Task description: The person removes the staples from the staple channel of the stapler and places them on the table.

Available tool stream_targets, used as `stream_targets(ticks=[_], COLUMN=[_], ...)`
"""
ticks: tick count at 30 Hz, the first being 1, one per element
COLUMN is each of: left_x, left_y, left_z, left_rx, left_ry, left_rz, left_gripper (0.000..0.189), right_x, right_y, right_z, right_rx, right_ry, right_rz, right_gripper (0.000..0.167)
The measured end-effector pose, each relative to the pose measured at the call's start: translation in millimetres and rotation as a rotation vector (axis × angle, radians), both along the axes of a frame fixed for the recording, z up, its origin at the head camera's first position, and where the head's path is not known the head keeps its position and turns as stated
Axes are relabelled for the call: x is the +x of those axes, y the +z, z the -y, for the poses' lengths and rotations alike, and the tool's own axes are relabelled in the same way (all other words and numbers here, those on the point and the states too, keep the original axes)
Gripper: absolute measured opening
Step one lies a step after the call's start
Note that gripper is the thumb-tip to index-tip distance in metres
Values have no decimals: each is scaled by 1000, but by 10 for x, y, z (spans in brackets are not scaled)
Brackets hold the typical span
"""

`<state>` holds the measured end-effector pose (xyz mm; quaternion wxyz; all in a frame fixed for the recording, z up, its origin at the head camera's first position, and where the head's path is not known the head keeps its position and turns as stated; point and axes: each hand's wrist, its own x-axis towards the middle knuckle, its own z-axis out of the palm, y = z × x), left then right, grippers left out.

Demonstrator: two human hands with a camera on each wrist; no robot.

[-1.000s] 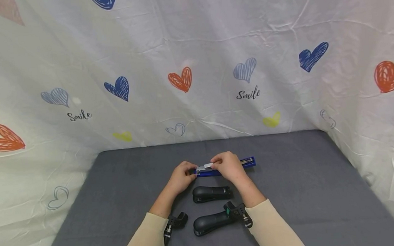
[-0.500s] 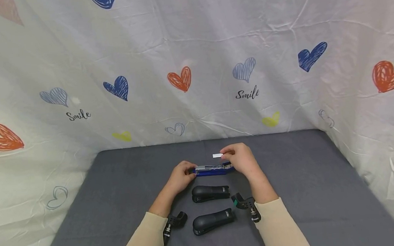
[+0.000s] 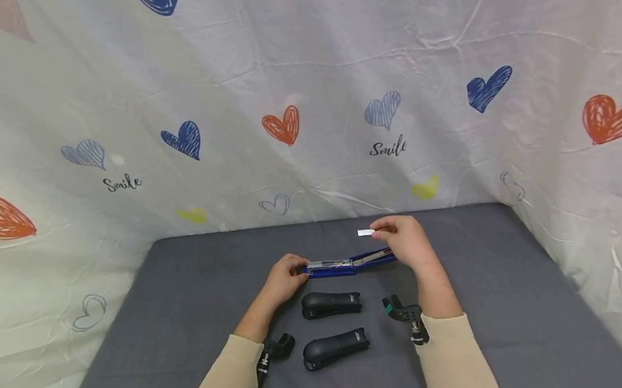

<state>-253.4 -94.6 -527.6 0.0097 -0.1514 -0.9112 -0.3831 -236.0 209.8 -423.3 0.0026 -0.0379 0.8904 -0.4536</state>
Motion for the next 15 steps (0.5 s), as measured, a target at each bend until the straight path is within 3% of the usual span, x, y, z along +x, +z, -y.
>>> stream_targets(ticks=[15], left_x=[11], left_y=[-5], left_z=[-1], left_rx=[0], left_ry=[4], left_rz=[1], left_gripper=[27], right_x=[88], right_y=[88], right_z=[-381], right_rx=[46], right_ry=[-78], right_rz=[-8], right_gripper=[31])
